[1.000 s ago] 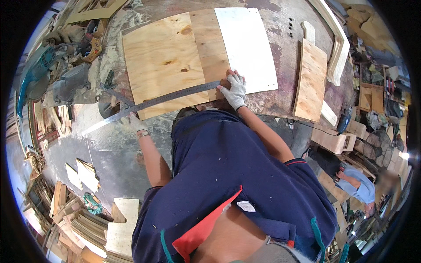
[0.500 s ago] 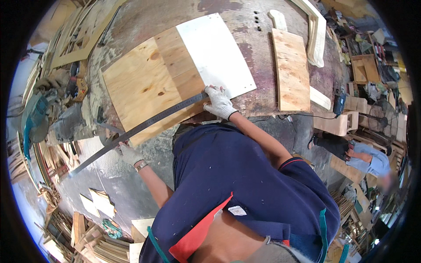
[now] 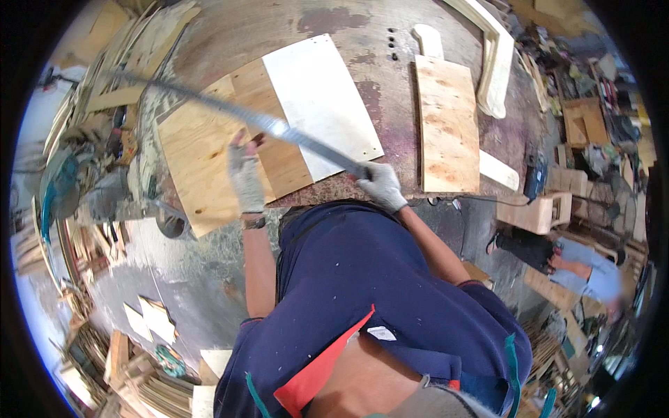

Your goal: The person measures and aligns multiple wood panels on a workbench, then uses a nail gun to fasten them together. The person moves the assembled panel to a table saw at the end.

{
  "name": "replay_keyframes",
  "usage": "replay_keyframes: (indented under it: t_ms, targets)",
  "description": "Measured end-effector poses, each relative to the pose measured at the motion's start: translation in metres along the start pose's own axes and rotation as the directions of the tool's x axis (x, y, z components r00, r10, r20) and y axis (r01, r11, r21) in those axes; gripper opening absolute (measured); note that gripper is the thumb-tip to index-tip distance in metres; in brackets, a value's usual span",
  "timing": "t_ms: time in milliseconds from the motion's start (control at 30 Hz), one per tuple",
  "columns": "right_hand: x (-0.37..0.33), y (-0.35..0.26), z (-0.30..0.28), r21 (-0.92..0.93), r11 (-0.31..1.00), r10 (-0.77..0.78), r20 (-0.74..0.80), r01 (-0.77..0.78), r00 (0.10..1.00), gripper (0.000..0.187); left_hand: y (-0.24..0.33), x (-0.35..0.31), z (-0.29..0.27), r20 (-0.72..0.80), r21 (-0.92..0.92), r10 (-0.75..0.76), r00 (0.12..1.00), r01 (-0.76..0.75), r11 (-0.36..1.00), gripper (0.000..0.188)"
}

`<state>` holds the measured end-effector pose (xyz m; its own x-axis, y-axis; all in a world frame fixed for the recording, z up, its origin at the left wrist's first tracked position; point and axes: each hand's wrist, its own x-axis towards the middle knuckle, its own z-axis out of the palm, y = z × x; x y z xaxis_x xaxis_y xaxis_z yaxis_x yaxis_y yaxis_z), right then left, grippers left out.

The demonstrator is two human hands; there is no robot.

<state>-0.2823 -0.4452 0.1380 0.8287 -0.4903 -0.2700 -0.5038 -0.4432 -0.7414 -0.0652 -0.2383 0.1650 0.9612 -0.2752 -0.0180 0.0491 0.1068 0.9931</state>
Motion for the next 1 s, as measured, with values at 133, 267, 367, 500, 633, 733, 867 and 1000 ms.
replay_keyframes:
  t_ms: [133,267,367,500,633,733,867,1000]
  targets:
    - [-0.015,0.044,-0.023,0.203,0.978,0.118,-0.327,-0.052,0.938,0.015,-0.026,-0.023,0.021,0.130,0.003,-0.216,0.968,0.217,0.976,0.036]
    - [-0.017,0.108,-0.053,0.357,0.932,0.282,-0.607,-0.063,0.743,0.015,-0.085,-0.048,-0.004,0.106,-0.244,-0.555,0.825,0.563,0.790,0.033]
    - [-0.022,0.143,-0.104,0.199,0.961,0.274,-0.763,-0.190,0.586,0.022,-0.101,-0.073,-0.028,0.034,-0.601,-0.777,0.628,0.634,0.486,0.038]
    - [-0.031,0.151,-0.165,0.138,0.871,0.354,-0.841,-0.471,0.409,0.029,-0.111,-0.086,-0.044,0.048,-0.761,-0.905,0.422,0.603,0.240,0.054]
    - [-0.029,0.184,-0.193,0.057,0.870,0.266,-0.891,-0.490,0.368,0.030,-0.105,-0.082,-0.033,-0.017,-0.828,-0.957,0.291,0.532,0.176,0.055]
    - [-0.026,0.207,-0.204,0.100,0.842,0.325,-0.879,-0.531,0.349,0.032,-0.120,-0.079,-0.034,0.062,-0.848,-0.939,0.340,0.514,0.130,0.049]
    - [-0.023,0.241,-0.202,0.130,0.762,0.452,-0.809,-0.635,0.377,0.039,-0.121,-0.074,-0.030,0.033,-0.862,-0.960,0.277,0.494,0.114,0.045]
    - [-0.021,0.265,-0.191,0.156,0.771,0.493,-0.760,-0.617,0.424,0.046,-0.125,-0.076,-0.028,0.007,-0.873,-0.966,0.258,0.472,0.120,0.043]
